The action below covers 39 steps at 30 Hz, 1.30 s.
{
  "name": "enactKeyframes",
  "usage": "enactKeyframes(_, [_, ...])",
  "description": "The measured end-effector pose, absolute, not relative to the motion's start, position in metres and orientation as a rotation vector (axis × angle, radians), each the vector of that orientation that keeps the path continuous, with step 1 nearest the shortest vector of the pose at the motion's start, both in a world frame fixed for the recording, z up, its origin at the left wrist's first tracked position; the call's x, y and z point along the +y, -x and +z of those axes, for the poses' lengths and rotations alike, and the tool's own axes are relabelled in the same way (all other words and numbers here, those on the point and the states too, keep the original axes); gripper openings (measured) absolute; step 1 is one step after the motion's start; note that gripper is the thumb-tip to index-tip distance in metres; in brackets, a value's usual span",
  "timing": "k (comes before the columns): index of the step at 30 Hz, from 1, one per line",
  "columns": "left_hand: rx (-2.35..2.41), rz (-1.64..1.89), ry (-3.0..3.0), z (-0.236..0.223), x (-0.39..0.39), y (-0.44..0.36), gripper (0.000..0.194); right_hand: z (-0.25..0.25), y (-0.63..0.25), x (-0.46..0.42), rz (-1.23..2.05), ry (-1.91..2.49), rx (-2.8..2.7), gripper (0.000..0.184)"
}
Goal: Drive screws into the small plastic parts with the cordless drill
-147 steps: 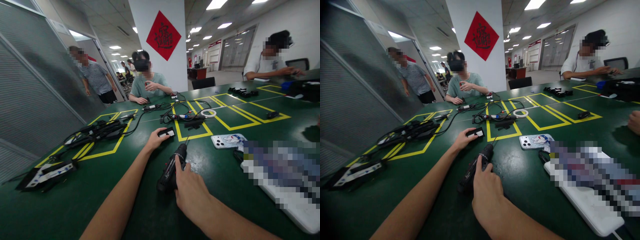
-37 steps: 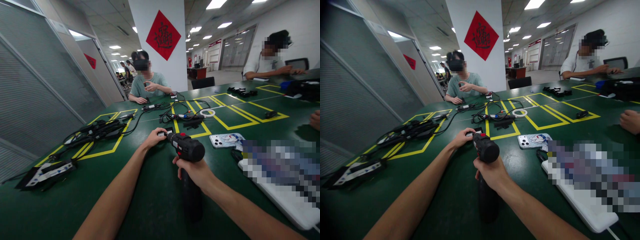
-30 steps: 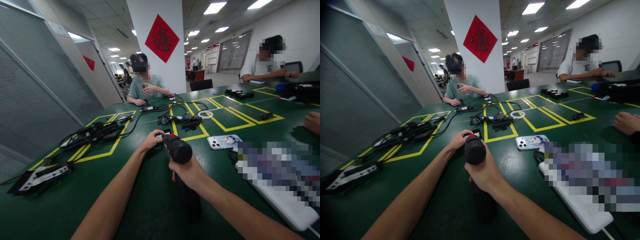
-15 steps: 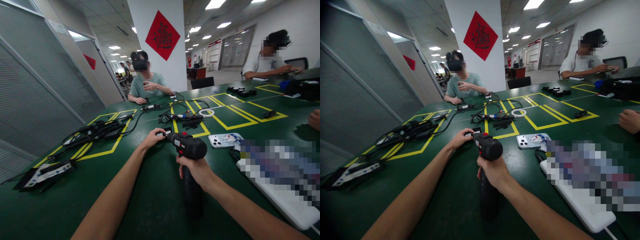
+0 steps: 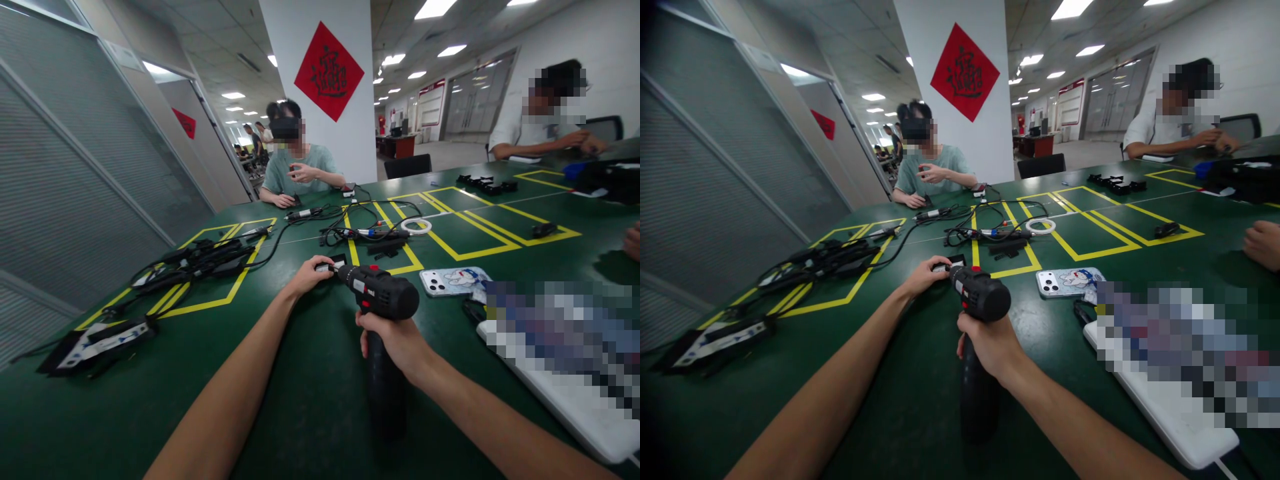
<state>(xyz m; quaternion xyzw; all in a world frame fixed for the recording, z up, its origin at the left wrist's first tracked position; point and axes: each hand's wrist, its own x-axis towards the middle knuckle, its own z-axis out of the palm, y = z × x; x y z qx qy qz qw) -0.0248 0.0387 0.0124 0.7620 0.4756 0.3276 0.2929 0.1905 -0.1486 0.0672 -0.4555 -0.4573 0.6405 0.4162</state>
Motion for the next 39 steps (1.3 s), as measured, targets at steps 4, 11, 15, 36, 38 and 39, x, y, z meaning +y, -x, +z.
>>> enactKeyframes(4, [1.270,0.867,-2.036,0.0125,0.0396,0.0248,0.034,0.0681,-0.1893,-0.1493,1.617,1.162,-1.126,0.014])
enactKeyframes(11, [1.227,0.880,-2.068,0.0117,0.0414,0.0264,0.033,0.0716,-0.1869,-0.1506,1.592,1.210,-1.116,0.015])
enactKeyframes(15, [1.194,0.897,-2.082,0.0107,0.0423,0.0281,0.032,0.0713,-0.1876,-0.1511,1.591,1.208,-1.114,0.015])
enactKeyframes(36, [1.146,0.845,-1.894,0.0146,0.0355,0.0281,0.059,0.0731,-0.1882,-0.1531,1.612,1.189,-1.122,0.010])
enactKeyframes(38, [1.151,0.841,-1.901,0.0139,0.0359,0.0282,0.059,0.0738,-0.1868,-0.1541,1.627,1.190,-1.104,0.010])
enactKeyframes(39, [1.148,0.842,-1.900,0.0135,0.0362,0.0284,0.059,0.0742,-0.1864,-0.1545,1.630,1.195,-1.100,0.010])
